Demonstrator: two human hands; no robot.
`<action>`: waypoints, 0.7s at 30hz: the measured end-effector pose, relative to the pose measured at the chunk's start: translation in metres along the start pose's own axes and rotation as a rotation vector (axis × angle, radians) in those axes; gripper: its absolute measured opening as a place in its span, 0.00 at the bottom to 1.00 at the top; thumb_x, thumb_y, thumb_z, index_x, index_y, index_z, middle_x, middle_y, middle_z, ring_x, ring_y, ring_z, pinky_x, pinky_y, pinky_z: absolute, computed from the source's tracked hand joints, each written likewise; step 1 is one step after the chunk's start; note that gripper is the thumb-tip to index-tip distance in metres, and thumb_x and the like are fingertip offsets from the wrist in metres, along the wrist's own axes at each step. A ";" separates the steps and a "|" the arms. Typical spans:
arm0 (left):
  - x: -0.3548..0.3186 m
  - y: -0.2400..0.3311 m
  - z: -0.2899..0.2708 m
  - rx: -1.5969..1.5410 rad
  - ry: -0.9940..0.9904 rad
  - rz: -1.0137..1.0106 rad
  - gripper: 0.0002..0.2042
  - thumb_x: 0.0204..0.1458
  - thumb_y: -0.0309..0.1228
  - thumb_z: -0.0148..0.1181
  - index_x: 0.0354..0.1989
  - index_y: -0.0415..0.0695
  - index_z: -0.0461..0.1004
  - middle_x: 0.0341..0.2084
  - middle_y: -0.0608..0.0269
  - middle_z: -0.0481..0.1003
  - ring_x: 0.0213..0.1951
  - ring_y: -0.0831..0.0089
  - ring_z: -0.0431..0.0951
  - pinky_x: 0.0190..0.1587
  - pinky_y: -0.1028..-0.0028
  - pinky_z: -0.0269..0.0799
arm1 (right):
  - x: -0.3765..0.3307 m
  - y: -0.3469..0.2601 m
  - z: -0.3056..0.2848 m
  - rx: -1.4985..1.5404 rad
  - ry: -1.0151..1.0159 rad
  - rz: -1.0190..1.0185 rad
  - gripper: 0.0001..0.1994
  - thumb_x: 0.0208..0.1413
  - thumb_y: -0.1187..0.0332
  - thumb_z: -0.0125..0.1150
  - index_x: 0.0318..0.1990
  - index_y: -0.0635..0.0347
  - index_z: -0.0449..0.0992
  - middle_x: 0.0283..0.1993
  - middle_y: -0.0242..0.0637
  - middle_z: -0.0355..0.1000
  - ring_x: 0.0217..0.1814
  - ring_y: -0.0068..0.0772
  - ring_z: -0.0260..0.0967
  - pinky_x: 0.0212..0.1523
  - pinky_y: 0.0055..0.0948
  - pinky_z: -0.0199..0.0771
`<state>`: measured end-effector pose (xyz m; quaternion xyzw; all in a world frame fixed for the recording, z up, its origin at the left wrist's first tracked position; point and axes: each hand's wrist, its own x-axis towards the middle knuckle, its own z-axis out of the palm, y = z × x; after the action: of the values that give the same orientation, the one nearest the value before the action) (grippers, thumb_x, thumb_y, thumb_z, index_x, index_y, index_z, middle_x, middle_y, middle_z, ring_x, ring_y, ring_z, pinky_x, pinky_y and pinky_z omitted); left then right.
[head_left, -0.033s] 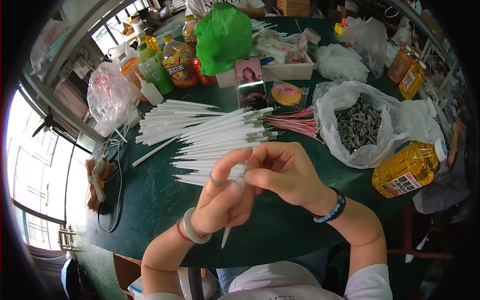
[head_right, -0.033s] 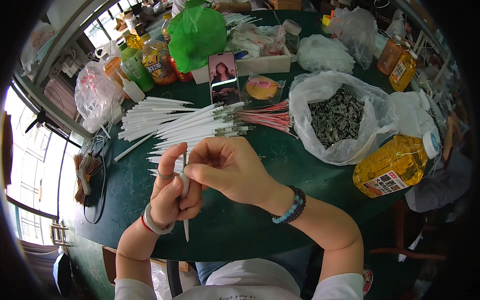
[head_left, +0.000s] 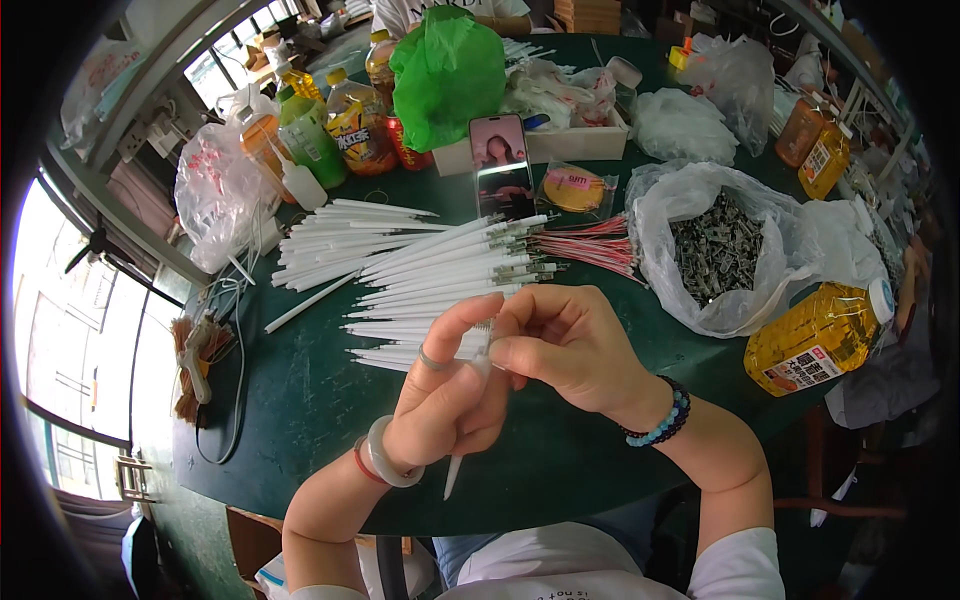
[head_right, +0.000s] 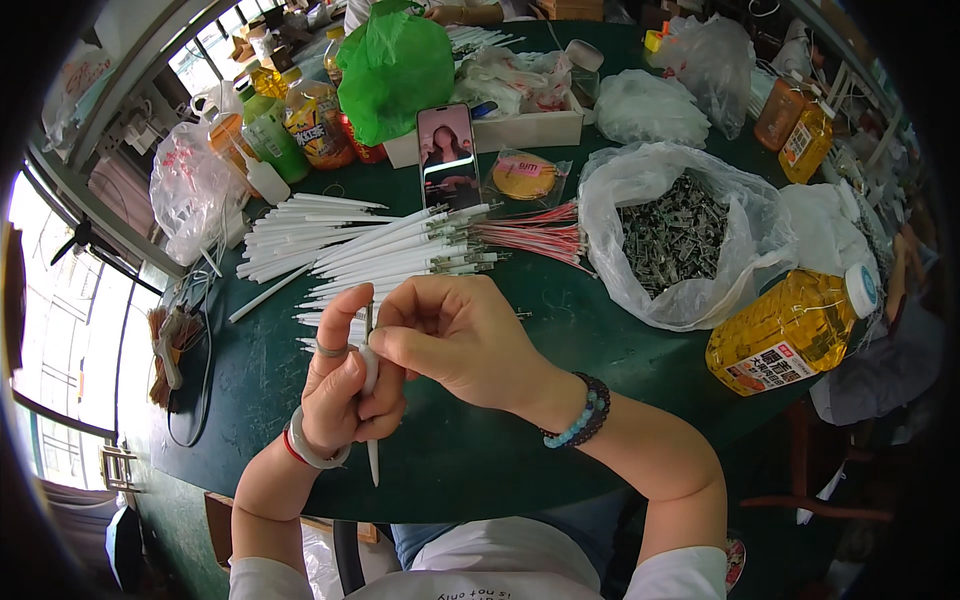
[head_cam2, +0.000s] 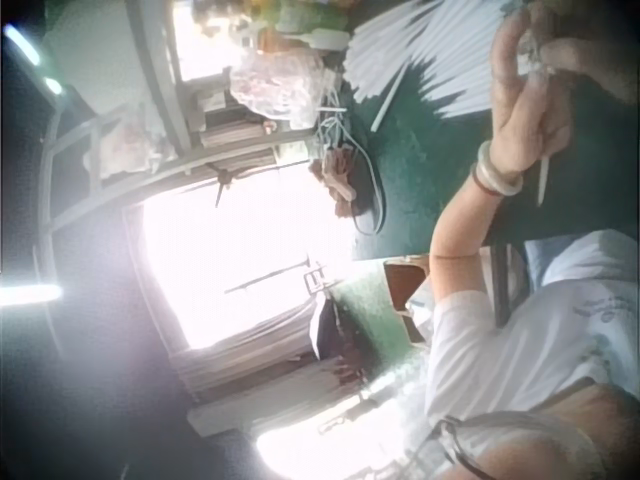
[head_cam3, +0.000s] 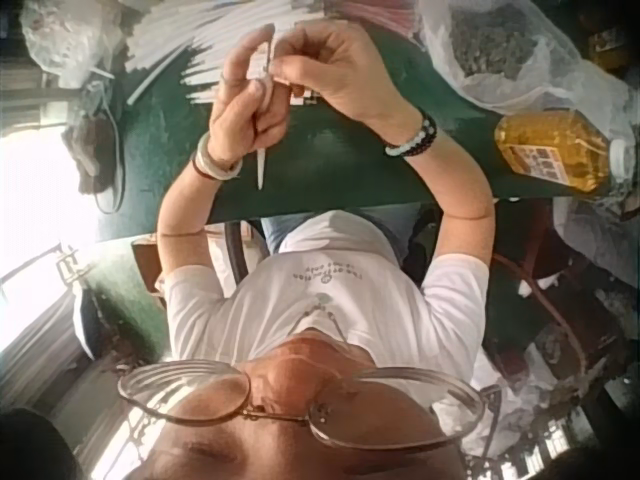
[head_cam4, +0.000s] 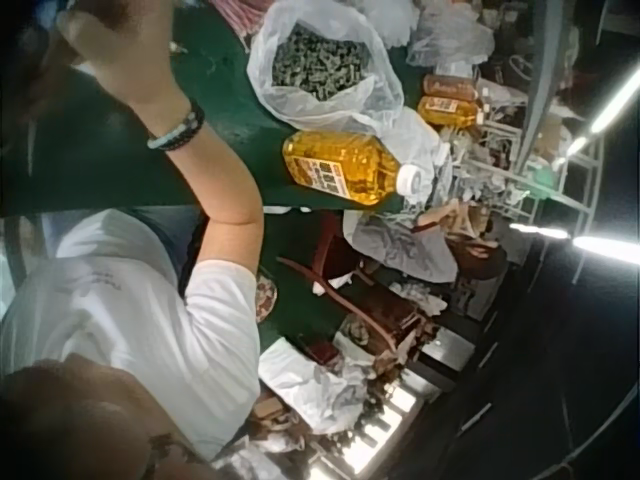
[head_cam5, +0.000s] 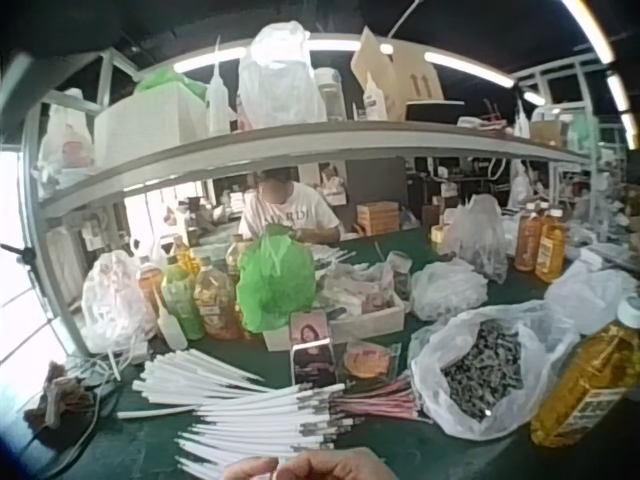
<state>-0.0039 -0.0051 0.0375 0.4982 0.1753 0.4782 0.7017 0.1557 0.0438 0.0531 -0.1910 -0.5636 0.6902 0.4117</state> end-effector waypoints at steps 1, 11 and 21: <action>0.000 0.000 0.001 0.000 -0.001 0.001 0.23 0.55 0.28 0.32 0.60 0.52 0.41 0.11 0.69 0.54 0.10 0.85 0.47 0.12 0.86 0.48 | 0.000 0.001 0.001 0.068 -0.005 0.016 0.05 0.46 0.73 0.56 0.27 0.65 0.70 0.24 0.27 0.67 0.24 0.11 0.62 0.23 0.12 0.62; 0.004 0.004 0.005 -0.121 0.042 -0.039 0.18 0.55 0.29 0.35 0.54 0.54 0.48 0.19 0.59 0.62 0.10 0.88 0.47 0.10 0.89 0.47 | -0.002 0.003 0.005 0.077 0.022 0.020 0.05 0.48 0.72 0.55 0.29 0.65 0.69 0.24 0.27 0.66 0.24 0.11 0.61 0.23 0.11 0.60; 0.001 0.001 -0.003 -0.434 0.004 -0.014 0.15 0.56 0.33 0.38 0.52 0.53 0.52 0.20 0.57 0.63 0.08 0.85 0.49 0.07 0.87 0.48 | 0.000 0.008 0.011 0.165 -0.006 0.021 0.09 0.47 0.68 0.60 0.30 0.64 0.69 0.26 0.27 0.67 0.27 0.12 0.63 0.25 0.12 0.62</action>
<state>-0.0061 -0.0027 0.0370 0.3332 0.0729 0.5006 0.7956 0.1443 0.0369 0.0491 -0.1601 -0.5042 0.7390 0.4171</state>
